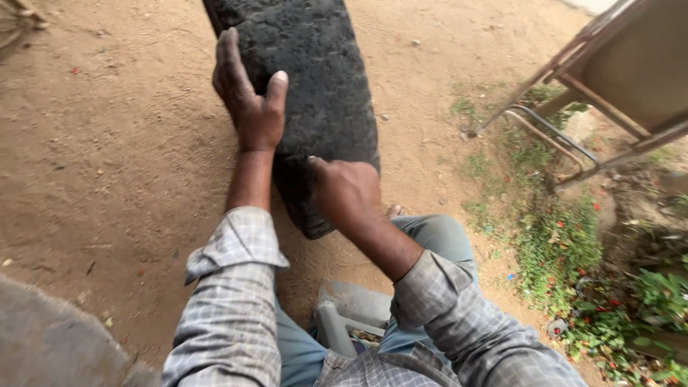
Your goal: The person sits on a chair with a tire held across their lap and uses a small metal pick to probe and extract debris from the tire tread. They rotate and reposition the tire repeatedly to work on different sections of the tread surface.
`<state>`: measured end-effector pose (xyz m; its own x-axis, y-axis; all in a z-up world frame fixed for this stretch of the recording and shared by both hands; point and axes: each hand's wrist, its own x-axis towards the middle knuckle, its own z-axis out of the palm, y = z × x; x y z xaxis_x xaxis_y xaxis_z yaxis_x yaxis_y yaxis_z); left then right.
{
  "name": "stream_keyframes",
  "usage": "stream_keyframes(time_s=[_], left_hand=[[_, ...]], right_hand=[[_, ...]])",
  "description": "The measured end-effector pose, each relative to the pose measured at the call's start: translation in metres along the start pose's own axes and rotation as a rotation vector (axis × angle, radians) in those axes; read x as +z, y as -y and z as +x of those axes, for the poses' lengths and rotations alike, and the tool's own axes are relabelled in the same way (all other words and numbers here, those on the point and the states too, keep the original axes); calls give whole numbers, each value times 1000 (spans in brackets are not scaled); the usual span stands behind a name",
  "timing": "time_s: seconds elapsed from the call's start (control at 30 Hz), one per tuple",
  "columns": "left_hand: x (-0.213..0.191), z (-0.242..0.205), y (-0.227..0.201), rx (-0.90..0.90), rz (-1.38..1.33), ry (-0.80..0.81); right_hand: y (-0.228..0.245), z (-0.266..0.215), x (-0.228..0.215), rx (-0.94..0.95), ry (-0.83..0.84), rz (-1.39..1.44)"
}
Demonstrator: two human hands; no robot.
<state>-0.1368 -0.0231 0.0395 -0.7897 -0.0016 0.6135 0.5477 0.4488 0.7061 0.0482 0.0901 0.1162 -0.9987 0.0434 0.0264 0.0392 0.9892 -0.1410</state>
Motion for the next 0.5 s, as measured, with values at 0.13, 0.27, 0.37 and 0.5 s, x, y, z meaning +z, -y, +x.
stream_keyframes(time_s=[0.13,0.27,0.37,0.5], left_hand=[[-2,1,-8,32,60,-52],[2,0,-17,-47,46,-44],[8,-5,-14,-29,79,-46],[10,-5,-14,0,91,-48]], right_hand=[[2,-9,4,-66,-37,-17],[-6,-22,33,-47,-286,122],[-7,-28,48,-24,-421,237],[-11,-28,63,-46,-549,303]])
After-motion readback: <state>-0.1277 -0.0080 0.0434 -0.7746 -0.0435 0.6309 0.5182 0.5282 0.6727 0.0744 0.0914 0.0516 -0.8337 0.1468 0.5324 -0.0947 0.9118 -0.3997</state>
